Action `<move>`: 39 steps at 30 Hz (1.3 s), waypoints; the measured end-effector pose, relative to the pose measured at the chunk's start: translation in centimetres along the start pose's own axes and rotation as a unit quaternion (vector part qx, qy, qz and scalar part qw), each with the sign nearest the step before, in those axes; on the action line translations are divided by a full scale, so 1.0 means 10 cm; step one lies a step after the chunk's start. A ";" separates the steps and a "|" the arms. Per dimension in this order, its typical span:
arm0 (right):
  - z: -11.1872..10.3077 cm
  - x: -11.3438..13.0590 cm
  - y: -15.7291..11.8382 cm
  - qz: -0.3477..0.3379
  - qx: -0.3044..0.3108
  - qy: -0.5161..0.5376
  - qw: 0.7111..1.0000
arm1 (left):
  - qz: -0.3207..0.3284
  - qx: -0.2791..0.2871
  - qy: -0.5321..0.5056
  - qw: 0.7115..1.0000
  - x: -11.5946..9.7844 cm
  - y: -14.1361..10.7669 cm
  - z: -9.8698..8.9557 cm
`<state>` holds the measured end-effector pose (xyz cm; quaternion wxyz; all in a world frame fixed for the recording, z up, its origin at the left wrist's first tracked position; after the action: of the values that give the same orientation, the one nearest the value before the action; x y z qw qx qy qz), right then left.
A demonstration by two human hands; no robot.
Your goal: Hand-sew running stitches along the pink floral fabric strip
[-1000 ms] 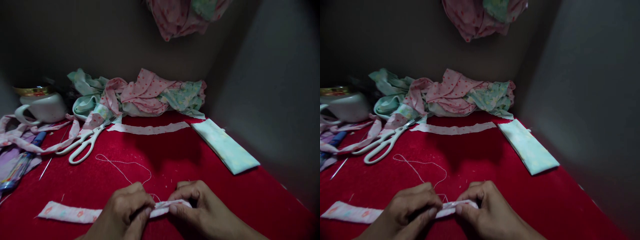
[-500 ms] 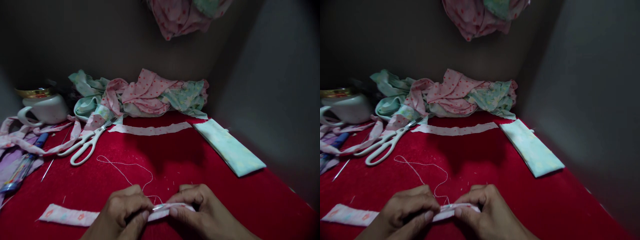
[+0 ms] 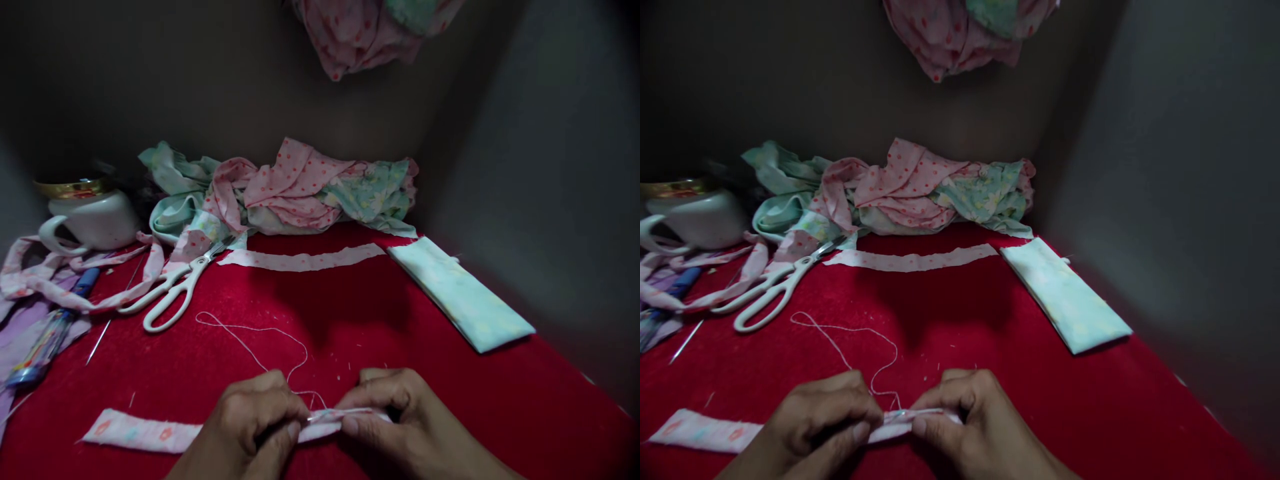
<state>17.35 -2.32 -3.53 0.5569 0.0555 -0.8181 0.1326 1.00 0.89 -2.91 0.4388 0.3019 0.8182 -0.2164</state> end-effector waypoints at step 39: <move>0.16 0.06 0.02 0.105 0.028 0.256 0.960 | -0.075 0.012 -0.113 0.991 0.01 0.06 0.00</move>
<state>15.63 -2.55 -3.57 0.7292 -0.0506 -0.6451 0.2227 1.35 1.32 -3.06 0.5070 0.2184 0.7811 -0.2918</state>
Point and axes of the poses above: each hand's wrist, its own y-axis towards the middle knuckle, its own z-axis out of the palm, x = y × z, the point moved 5 cm from there along y, towards the middle knuckle, and after that the axes turned 7 degrees about -z, right-handed, at the moved point
